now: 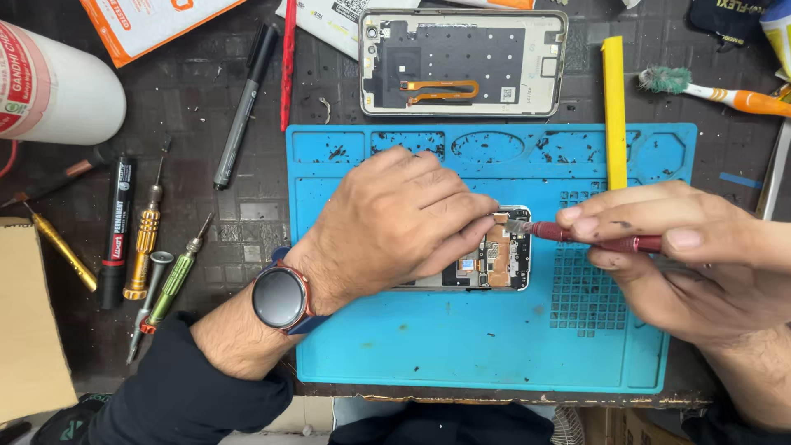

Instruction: The person uses a screwdriver to unscrew components from an opened smartphone on a blue mat, then uses a metal pry tool to lift the screen assembly away from the frame, and finally aligns the phone's back cover and screen back onto the body and presses them into place.

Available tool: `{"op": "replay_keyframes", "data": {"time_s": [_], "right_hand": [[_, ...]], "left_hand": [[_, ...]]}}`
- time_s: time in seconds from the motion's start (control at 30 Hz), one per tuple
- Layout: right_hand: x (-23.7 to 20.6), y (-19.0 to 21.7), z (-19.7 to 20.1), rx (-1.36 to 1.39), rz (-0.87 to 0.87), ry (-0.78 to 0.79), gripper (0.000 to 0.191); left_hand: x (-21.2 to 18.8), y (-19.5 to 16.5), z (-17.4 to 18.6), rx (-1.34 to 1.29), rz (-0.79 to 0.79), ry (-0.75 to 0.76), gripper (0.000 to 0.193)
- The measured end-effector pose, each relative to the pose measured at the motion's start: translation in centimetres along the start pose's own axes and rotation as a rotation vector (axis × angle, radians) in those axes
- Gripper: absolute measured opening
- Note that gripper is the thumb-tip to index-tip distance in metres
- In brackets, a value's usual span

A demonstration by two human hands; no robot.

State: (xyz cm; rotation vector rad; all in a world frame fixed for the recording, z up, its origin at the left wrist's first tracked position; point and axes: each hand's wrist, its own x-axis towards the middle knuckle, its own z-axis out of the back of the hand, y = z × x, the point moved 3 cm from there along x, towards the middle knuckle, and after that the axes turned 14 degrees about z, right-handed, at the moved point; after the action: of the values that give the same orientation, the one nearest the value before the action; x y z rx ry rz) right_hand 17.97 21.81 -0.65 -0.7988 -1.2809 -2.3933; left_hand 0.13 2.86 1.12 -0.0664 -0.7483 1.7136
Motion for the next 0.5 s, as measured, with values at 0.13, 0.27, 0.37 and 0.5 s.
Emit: {"op": "replay_keyframes", "data": {"time_s": [0.13, 0.27, 0.37, 0.5], "right_hand": [[-0.09, 0.55, 0.17, -0.001, 0.053, -0.041, 0.024], [0.23, 0.46, -0.24, -0.049, 0.001, -0.031, 0.030], [0.51, 0.65, -0.37, -0.060, 0.043, -0.034, 0.034], [0.65, 0.88, -0.22, -0.047, 0.088, -0.049, 0.041]], "left_hand": [[-0.01, -0.01, -0.09, 0.004, 0.001, -0.001, 0.012], [0.01, -0.01, -0.08, 0.005, 0.002, 0.006, 0.012], [-0.04, 0.04, 0.04, 0.011, -0.001, 0.004, 0.012], [-0.05, 0.01, 0.06, 0.006, 0.004, 0.004, 0.013]]}}
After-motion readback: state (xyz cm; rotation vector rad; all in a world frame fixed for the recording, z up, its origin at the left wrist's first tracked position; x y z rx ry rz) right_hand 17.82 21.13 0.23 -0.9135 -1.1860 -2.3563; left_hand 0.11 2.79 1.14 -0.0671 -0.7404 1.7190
